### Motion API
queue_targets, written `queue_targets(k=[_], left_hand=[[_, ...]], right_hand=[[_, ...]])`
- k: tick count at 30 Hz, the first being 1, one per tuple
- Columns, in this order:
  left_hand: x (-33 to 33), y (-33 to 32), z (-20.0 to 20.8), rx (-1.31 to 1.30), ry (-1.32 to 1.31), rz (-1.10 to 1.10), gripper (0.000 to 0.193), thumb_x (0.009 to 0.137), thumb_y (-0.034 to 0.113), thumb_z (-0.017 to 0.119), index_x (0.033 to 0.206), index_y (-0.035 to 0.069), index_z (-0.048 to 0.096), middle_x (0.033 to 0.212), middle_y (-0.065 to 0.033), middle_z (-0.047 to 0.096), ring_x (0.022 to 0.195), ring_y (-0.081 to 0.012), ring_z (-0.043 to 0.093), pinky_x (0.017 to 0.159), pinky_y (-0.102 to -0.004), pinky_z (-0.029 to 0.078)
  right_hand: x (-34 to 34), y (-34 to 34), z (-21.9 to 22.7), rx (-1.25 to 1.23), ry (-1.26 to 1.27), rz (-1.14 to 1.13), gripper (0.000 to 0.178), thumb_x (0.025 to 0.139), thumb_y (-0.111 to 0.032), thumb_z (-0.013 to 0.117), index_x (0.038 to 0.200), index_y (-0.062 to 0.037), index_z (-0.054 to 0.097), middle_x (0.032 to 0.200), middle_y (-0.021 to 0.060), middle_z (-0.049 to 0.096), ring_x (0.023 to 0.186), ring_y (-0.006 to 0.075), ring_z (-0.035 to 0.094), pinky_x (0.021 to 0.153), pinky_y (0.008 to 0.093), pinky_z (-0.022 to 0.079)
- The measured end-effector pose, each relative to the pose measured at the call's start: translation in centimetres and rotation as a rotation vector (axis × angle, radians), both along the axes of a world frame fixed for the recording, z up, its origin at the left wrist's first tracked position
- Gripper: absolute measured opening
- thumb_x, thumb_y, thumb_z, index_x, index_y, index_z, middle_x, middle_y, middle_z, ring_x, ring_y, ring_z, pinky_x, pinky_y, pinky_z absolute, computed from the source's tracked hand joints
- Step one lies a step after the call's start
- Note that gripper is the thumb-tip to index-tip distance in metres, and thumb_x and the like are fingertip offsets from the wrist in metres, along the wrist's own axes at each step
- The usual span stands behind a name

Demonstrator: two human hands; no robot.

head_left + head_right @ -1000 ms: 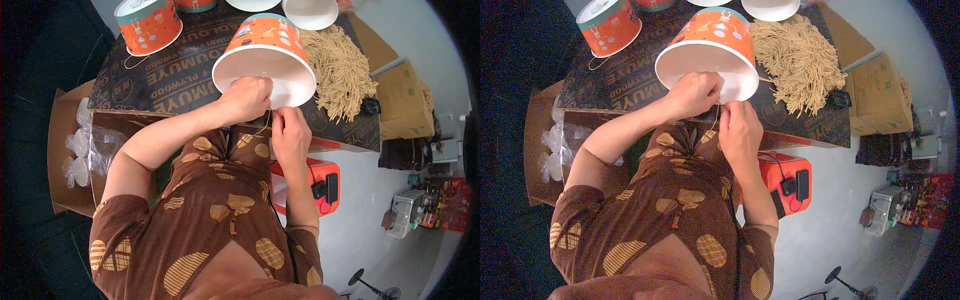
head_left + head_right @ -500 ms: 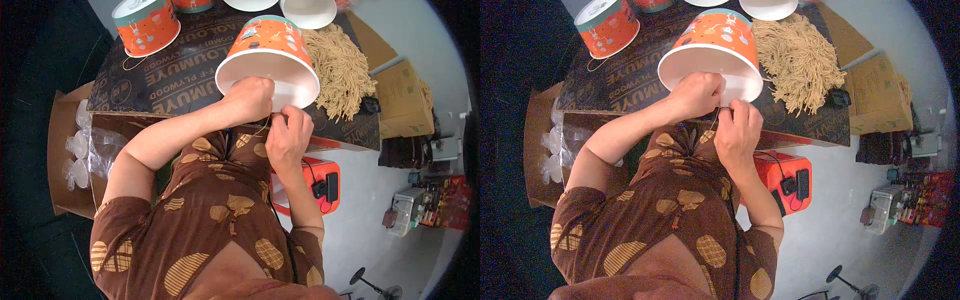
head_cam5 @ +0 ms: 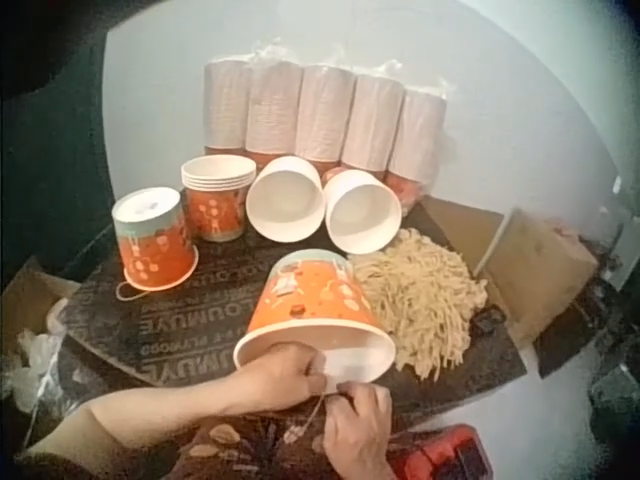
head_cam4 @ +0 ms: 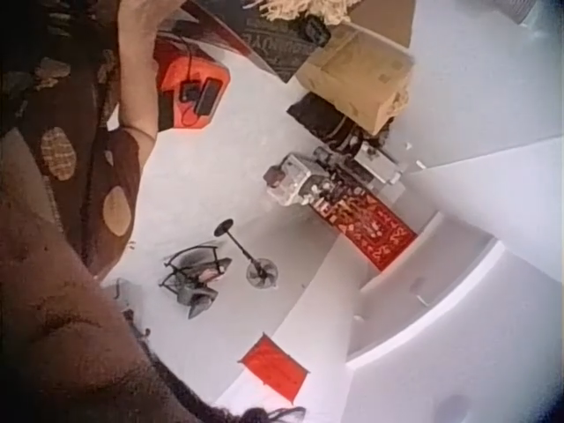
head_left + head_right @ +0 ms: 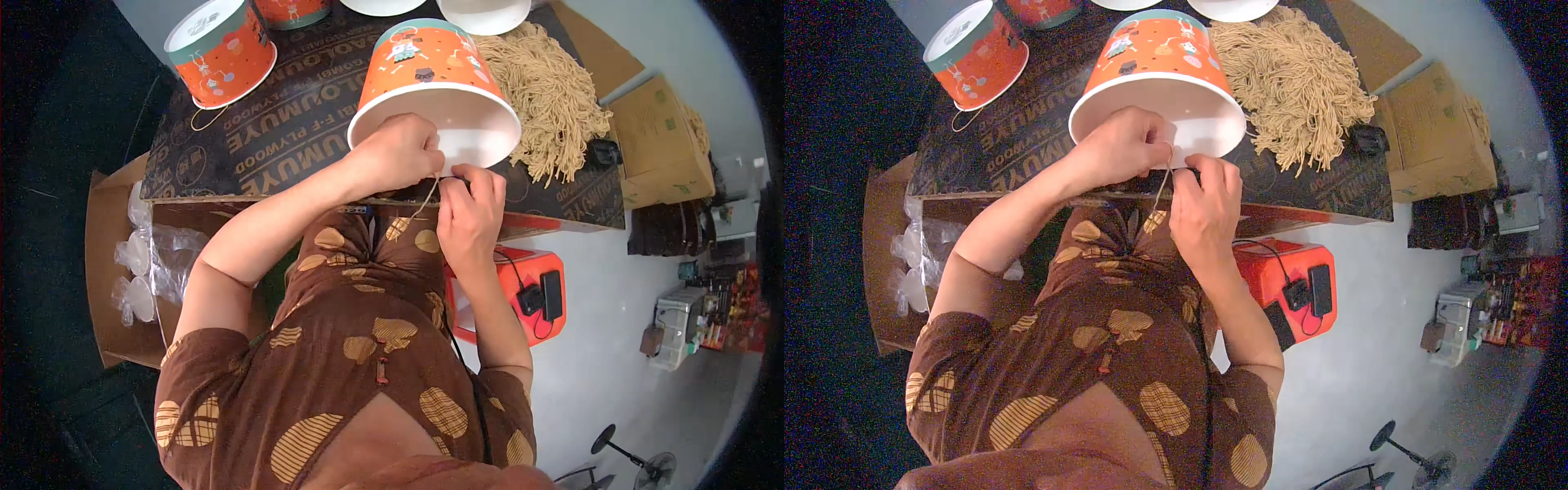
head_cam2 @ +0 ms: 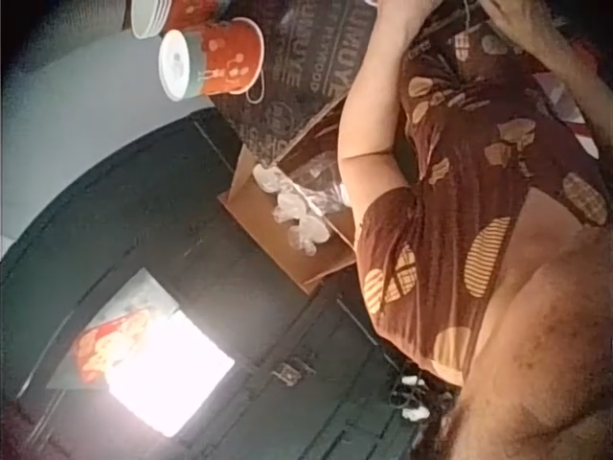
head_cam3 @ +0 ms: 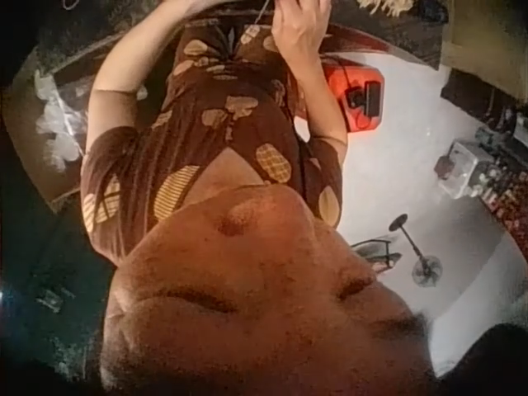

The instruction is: Attach handles to paper buckets by threading string through pre-punched holes.

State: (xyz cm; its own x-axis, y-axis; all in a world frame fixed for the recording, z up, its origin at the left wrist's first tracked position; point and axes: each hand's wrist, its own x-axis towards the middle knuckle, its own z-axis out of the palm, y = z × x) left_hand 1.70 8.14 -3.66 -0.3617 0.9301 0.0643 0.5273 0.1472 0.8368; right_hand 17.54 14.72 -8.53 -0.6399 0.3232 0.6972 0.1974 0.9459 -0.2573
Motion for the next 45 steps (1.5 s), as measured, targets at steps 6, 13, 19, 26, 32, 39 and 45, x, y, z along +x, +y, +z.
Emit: queue_targets(k=[6, 13, 19, 26, 32, 39, 45], left_hand=[[0.2, 0.6, -0.7, -0.067, -0.31, -0.014, 0.017, 0.074, 0.012, 0.063, 0.061, 0.002, 0.057, 0.051, -0.0078, 0.058, 0.044, -0.013, 0.054, 0.044, -0.0309, 0.043], [0.5, 0.7, -1.4, -0.059, -0.112, -0.004, 0.017, 0.082, 0.009, 0.06, 0.067, 0.001, 0.058, 0.06, -0.0053, 0.059, 0.047, -0.0105, 0.052, 0.044, -0.028, 0.04], [0.7, 0.6, -0.9, -0.089, 0.048, -0.067, 0.014, 0.084, 0.01, 0.062, 0.075, -0.001, 0.062, 0.061, -0.0092, 0.06, 0.05, -0.0147, 0.056, 0.048, -0.0318, 0.044], [0.7, 0.4, -1.3, -0.055, 0.147, -0.113, 0.007, 0.081, 0.004, 0.061, 0.078, -0.002, 0.062, 0.068, -0.0146, 0.063, 0.063, -0.0238, 0.063, 0.058, -0.0365, 0.048], [1.1, 0.2, -1.6, -0.03, 0.26, -0.128, 0.006, 0.078, 0.002, 0.061, 0.082, -0.002, 0.062, 0.081, -0.0212, 0.065, 0.081, -0.0369, 0.065, 0.07, -0.043, 0.05], [1.6, 0.1, -2.0, 0.057, 0.351, -0.117, 0.006, 0.078, 0.003, 0.059, 0.079, -0.002, 0.061, 0.078, -0.0223, 0.063, 0.081, -0.0404, 0.064, 0.07, -0.0462, 0.05], [1.3, 0.0, -2.3, 0.097, 0.305, -0.128, 0.006, 0.076, 0.003, 0.059, 0.076, -0.002, 0.061, 0.075, -0.0219, 0.063, 0.075, -0.0404, 0.064, 0.066, -0.0452, 0.05]], right_hand=[[0.1, 0.1, 0.0, 0.0, 0.0, 0.003, 0.015, 0.072, -0.001, 0.066, 0.085, -0.0016, 0.061, 0.099, 0.0118, 0.057, 0.092, 0.0321, 0.052, 0.081, 0.0426, 0.044], [-0.2, 0.1, -0.1, -0.018, 0.025, 0.002, 0.014, 0.072, 0.0, 0.064, 0.085, -0.001, 0.06, 0.097, 0.0114, 0.056, 0.09, 0.0317, 0.051, 0.08, 0.0427, 0.044], [-0.3, 0.2, -0.2, -0.039, 0.043, -0.01, 0.012, 0.074, 0.001, 0.064, 0.086, -0.0009, 0.062, 0.095, 0.0108, 0.057, 0.089, 0.0311, 0.051, 0.079, 0.0413, 0.043], [-0.8, 0.5, -0.2, -0.083, 0.048, -0.022, 0.014, 0.073, 0.001, 0.063, 0.086, -0.0024, 0.061, 0.092, 0.0116, 0.055, 0.086, 0.0324, 0.05, 0.077, 0.0426, 0.041], [-1.1, 0.4, -0.1, -0.183, 0.094, -0.013, 0.009, 0.077, 0.0, 0.064, 0.085, -0.0026, 0.061, 0.089, 0.0117, 0.054, 0.085, 0.0321, 0.05, 0.075, 0.0417, 0.041], [-0.8, 0.5, 0.0, -0.181, 0.108, 0.012, 0.009, 0.077, 0.001, 0.064, 0.085, -0.0001, 0.06, 0.091, 0.0121, 0.055, 0.087, 0.032, 0.051, 0.076, 0.0415, 0.042], [0.0, -0.6, 0.4, -0.161, 0.087, -0.04, 0.016, 0.071, -0.001, 0.067, 0.084, -0.0011, 0.059, 0.096, 0.0117, 0.056, 0.091, 0.0331, 0.05, 0.08, 0.0441, 0.042]])
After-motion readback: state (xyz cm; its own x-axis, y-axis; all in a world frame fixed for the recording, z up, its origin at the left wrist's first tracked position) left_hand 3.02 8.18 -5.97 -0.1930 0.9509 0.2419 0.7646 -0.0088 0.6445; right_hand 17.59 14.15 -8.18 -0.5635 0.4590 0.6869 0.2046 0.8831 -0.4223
